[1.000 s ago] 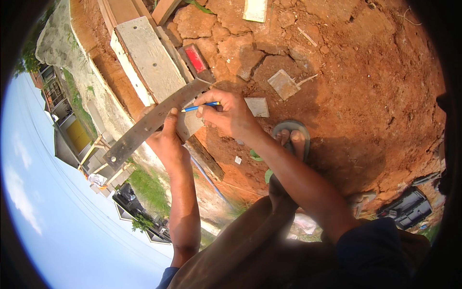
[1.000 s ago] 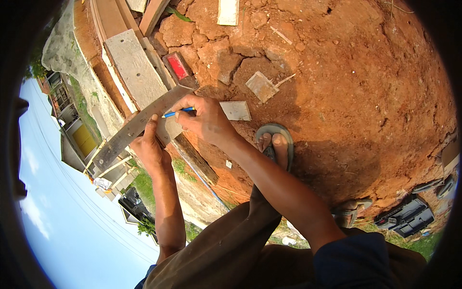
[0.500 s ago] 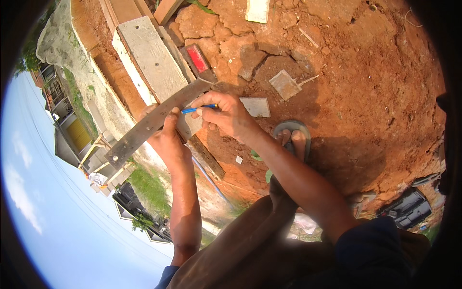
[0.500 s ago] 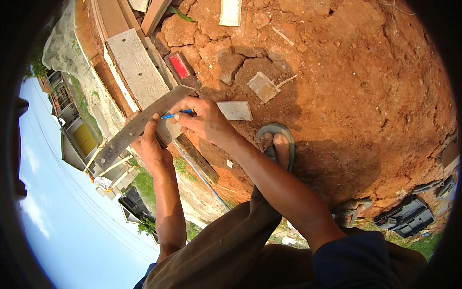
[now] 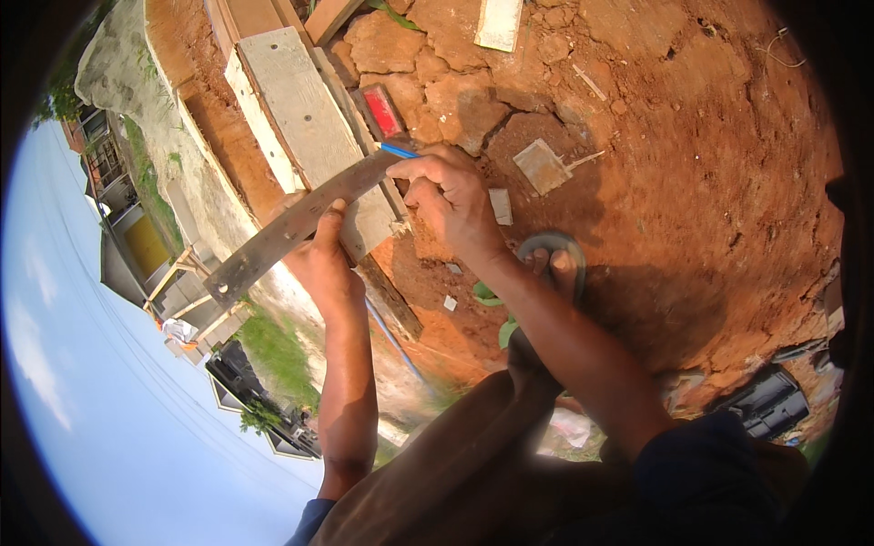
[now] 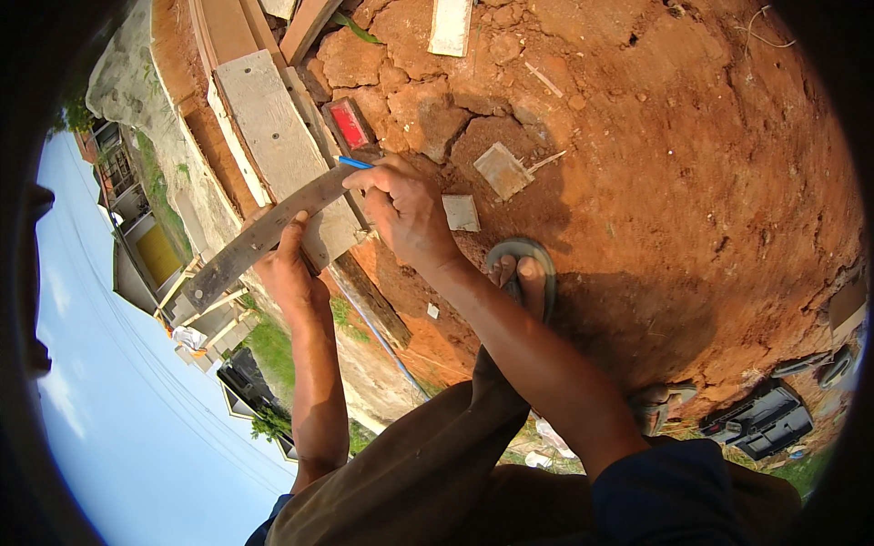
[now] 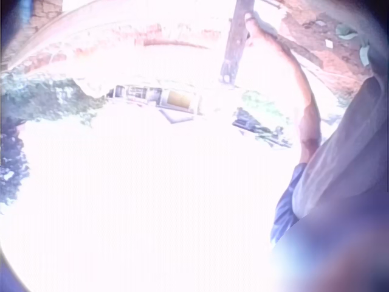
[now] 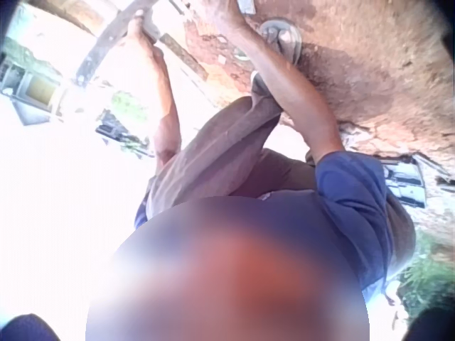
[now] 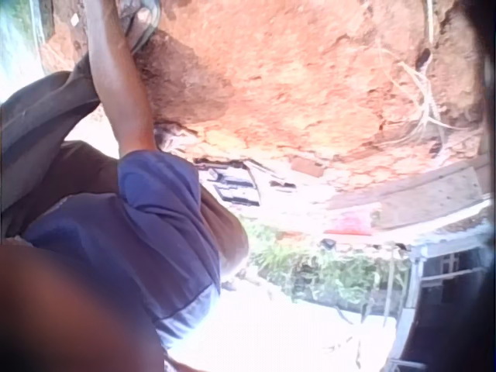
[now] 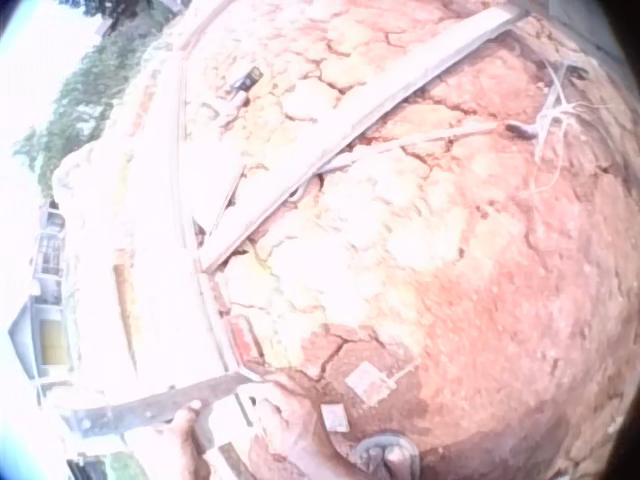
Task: The person measures a wooden plank with a tape measure, marks it with a pencil using a try square, and then cuts the plank with a hand saw. The cut piece is separated and set aside.
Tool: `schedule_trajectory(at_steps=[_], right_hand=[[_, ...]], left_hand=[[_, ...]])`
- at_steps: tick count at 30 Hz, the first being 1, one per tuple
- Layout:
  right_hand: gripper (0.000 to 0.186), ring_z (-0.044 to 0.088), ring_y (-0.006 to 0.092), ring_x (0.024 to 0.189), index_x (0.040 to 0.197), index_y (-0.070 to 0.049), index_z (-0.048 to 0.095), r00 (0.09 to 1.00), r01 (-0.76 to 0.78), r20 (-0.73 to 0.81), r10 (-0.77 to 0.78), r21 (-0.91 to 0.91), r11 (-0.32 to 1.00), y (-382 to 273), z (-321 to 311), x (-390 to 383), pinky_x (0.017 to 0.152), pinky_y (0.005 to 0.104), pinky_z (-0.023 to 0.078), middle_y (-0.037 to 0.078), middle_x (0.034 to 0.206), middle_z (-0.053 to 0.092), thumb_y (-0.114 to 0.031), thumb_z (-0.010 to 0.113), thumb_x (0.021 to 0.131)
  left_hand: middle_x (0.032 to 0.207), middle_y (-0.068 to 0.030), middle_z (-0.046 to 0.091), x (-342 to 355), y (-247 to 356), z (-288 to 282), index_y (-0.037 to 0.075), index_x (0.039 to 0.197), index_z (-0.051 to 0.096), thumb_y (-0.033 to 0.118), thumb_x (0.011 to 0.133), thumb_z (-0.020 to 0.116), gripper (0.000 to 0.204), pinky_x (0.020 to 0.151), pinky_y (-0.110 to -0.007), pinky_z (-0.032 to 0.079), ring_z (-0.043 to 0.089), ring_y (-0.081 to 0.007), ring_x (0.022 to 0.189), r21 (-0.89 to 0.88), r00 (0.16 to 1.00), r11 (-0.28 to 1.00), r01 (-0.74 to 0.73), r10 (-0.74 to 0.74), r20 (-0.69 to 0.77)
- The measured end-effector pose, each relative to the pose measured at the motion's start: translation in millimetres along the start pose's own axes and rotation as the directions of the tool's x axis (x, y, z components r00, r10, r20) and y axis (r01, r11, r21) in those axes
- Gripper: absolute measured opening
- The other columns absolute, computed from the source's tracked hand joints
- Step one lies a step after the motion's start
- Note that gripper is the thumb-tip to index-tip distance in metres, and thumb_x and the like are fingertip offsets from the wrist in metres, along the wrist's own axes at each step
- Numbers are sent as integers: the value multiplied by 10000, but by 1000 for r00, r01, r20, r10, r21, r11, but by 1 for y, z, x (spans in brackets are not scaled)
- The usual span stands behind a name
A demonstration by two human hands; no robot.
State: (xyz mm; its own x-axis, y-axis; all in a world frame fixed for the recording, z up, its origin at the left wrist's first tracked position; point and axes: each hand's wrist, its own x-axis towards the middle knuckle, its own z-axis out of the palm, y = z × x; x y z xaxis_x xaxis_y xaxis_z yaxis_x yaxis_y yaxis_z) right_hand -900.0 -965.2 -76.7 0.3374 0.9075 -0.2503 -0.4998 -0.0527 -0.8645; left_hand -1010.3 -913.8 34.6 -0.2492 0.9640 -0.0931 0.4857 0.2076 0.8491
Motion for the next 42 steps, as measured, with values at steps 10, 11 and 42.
schedule_trajectory(at_steps=[10, 11, 42], right_hand=[[135, 699, 251, 834, 978, -26, 768, 971, 175, 185, -149, -129, 976, -1, 27, 25, 747, 342, 535, 107, 934, 714, -28, 781, 843], [131, 702, 252, 824, 971, -25, 770, 970, 170, 200, -140, -141, 975, -1, 26, 26, 739, 340, 536, 107, 932, 717, -28, 783, 841], [124, 686, 187, 827, 975, -24, 786, 969, 172, 217, -114, -268, 948, -4, 29, 23, 737, 296, 537, 92, 928, 723, -33, 783, 851]], left_hand=[[1066, -90, 628, 2, -2, -3, 10, 1195, 561, -62, 818, 744, 424, 927, -327, 508, 628, -189, 974, 6, 999, 999, -46, 46, 12], [1076, -91, 626, 1, -1, -2, 13, 1191, 564, -60, 815, 750, 426, 928, -325, 506, 620, -179, 983, 58, 998, 997, -57, 56, 17], [1158, -172, 548, -63, -2, -14, -27, 1200, 535, 96, 833, 806, 473, 1032, -459, 417, 524, -332, 1180, 371, 923, 905, -207, 307, -234]])
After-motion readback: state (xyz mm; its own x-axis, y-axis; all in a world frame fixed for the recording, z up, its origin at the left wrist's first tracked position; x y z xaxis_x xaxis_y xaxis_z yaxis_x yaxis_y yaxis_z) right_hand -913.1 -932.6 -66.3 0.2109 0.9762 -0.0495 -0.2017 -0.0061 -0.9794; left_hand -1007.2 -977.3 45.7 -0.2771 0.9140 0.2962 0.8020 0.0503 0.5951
